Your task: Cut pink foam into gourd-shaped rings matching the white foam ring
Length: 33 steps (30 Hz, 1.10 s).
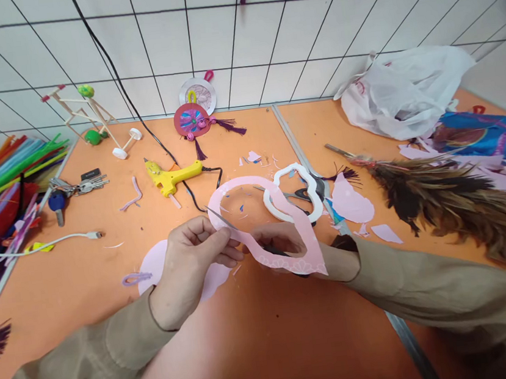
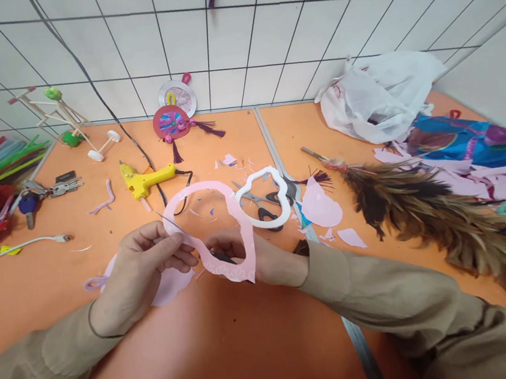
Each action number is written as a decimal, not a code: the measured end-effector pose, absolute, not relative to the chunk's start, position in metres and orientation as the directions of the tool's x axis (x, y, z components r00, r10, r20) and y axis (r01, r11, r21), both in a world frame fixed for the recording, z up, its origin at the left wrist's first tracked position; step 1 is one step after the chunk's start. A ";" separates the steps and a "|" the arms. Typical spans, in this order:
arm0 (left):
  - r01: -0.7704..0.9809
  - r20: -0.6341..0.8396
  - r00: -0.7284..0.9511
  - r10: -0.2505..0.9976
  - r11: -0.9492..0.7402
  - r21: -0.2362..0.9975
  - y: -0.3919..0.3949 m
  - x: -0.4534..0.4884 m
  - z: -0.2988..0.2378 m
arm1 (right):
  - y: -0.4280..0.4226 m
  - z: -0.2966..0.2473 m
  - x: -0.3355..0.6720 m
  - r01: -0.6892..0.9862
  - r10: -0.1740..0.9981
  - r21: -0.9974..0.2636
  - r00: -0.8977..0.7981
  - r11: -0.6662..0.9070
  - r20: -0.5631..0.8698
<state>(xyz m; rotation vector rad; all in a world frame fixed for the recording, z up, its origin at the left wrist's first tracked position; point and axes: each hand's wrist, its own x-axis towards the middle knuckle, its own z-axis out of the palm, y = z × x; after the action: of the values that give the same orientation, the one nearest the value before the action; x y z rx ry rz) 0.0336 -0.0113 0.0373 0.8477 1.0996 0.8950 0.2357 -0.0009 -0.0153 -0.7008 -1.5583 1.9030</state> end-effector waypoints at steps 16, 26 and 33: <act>-0.199 -0.368 0.211 0.905 0.409 0.891 -0.011 0.034 0.037 | -0.001 0.004 0.233 -0.087 0.669 -0.953 -0.731 -0.289 -0.136; -0.194 -0.376 0.205 0.904 0.414 0.889 -0.010 0.032 0.040 | 0.000 -0.004 0.233 -0.086 0.653 -0.958 -0.748 -0.272 -0.119; -0.187 -0.364 0.204 0.909 0.401 0.897 -0.012 0.032 0.037 | 0.001 0.004 0.234 -0.005 0.670 -0.962 -0.719 -0.273 -0.186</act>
<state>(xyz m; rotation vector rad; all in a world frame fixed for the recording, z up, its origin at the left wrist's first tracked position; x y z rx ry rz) 0.0316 -0.0119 0.0373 0.8330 1.0904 0.9022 0.2341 0.0006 0.0042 -0.8200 -1.5373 2.0383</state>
